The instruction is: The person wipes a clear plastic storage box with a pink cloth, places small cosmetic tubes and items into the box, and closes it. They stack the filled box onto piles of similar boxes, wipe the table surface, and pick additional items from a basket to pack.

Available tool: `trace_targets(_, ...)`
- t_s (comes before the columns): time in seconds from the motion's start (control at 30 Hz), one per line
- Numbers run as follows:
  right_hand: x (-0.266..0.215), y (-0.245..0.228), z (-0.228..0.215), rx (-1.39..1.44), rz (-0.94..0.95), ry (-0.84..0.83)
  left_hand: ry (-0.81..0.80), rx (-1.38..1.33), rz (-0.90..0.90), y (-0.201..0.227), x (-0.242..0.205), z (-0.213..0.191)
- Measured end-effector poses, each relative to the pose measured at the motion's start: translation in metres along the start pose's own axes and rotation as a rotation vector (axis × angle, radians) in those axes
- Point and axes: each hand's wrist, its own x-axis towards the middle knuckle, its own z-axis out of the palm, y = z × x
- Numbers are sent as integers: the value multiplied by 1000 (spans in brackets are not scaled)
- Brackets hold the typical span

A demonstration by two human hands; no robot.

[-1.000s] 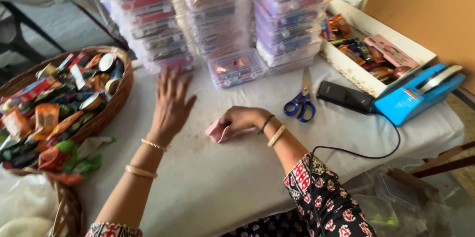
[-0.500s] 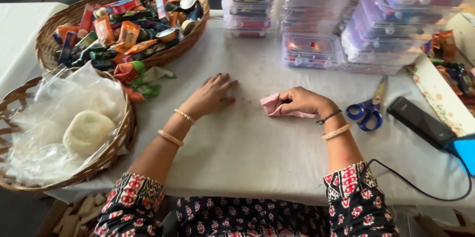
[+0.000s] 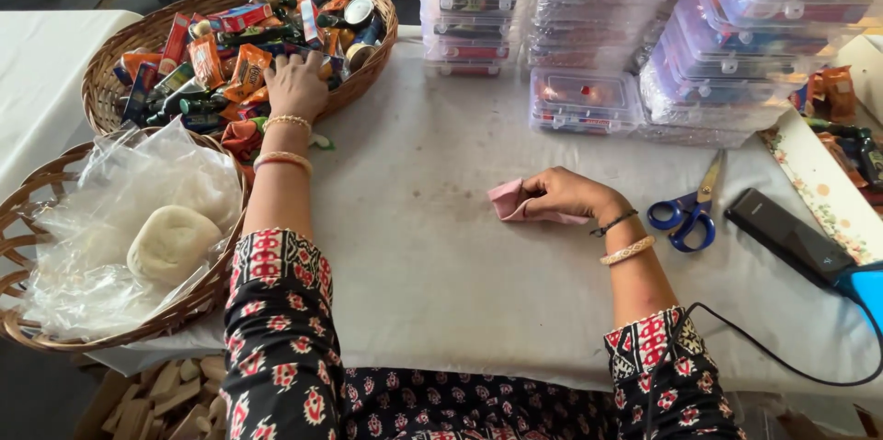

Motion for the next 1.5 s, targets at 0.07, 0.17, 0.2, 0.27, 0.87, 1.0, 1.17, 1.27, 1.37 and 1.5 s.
trace_targets(0.07,3,5,0,12,-11,-1,-36,-13,-35,-2,0,0)
trace_targets(0.17,7,10,0,18,-45,-9,-116,-21,-94,-5,0,4)
trace_targets(0.2,7,11,0,10,-67,-18,-159,-16,-120,-6,-1,6)
trace_targets(0.27,3,5,0,-18,-43,-2,-90,18,-124,0,-7,-8)
trace_targets(0.87,4,0,-5,196,-54,194,-181,-279,-189,95,-25,-116)
trace_targets(1.0,16,15,-10,614,-594,698,-146,-1024,144,146,-41,-55)
trace_targets(1.17,5,-49,27,138,-830,1082,-386,-1589,147,238,-97,26)
trace_targets(1.27,8,-58,45,-238,-792,1125,-532,-1892,-65,272,-132,51)
trace_targets(1.37,24,-30,44,174,-685,976,-605,-2024,-257,281,-148,57)
trace_targets(1.5,46,0,50,1440,-477,557,-609,-2104,-272,288,-151,-4)
